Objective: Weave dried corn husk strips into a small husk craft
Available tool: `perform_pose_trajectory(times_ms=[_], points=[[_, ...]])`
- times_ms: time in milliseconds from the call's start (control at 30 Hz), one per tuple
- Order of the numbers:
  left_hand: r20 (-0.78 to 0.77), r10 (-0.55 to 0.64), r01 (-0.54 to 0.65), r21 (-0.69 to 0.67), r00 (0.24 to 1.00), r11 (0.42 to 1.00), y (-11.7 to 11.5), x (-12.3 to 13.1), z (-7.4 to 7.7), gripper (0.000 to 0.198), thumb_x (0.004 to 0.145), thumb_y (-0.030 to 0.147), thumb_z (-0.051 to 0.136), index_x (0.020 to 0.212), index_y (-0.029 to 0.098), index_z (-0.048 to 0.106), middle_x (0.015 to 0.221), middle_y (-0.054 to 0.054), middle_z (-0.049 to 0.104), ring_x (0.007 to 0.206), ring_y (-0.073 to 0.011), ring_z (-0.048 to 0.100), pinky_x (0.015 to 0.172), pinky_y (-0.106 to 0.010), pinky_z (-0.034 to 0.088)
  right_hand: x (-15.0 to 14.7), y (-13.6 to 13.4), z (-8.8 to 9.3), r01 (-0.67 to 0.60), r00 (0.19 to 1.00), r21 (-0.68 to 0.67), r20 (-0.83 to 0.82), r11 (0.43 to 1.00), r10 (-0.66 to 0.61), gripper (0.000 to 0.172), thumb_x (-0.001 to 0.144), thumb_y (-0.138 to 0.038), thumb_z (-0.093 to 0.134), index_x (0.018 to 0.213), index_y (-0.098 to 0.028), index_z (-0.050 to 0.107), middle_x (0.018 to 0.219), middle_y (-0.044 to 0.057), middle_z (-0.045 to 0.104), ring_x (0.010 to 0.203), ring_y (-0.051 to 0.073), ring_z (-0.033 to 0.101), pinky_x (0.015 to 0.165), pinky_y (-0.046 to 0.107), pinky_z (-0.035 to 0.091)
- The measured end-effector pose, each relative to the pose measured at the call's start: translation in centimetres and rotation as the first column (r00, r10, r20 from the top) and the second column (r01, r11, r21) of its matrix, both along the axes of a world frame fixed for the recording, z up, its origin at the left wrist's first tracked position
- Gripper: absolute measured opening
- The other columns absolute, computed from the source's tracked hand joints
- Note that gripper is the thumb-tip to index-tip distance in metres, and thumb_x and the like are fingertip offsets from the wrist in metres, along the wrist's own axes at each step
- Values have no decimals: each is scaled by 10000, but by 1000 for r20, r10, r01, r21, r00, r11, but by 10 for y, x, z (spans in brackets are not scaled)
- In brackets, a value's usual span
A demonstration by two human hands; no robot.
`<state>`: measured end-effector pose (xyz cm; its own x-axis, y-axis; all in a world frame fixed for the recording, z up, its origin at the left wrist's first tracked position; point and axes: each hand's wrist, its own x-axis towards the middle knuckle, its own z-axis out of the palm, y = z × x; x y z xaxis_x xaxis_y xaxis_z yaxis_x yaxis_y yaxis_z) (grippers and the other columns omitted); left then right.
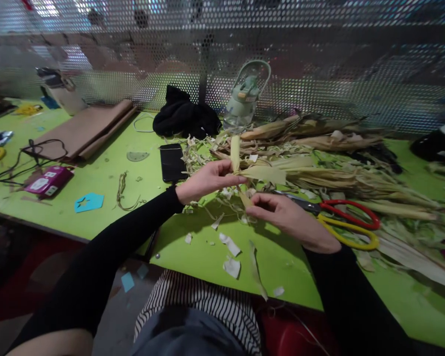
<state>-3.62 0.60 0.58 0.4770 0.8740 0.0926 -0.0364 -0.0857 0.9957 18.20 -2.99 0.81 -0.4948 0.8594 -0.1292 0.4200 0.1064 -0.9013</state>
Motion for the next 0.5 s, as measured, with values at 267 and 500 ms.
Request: perform_pose_trajectory(times_ms=[267, 500], points=[[-85, -28, 36, 100, 996, 994, -14, 15, -9, 336, 877, 407, 671, 1052, 121, 684, 965, -50, 685, 800, -114, 585, 738, -262, 456, -13, -6, -13, 405, 902, 240, -265, 882, -342, 426, 933, -629, 567, 962, -246, 753, 800, 40, 690, 704, 177, 597, 625, 310, 483], [-144, 39, -22, 112, 989, 993, -10, 10, -6, 256, 854, 383, 649, 867, 130, 611, 778, 14, 555, 671, -81, 465, 623, -238, 364, 1, 5, -22, 472, 839, 159, -382, 867, -387, 373, 909, -603, 627, 901, -245, 729, 808, 23, 686, 716, 160, 622, 647, 292, 507]])
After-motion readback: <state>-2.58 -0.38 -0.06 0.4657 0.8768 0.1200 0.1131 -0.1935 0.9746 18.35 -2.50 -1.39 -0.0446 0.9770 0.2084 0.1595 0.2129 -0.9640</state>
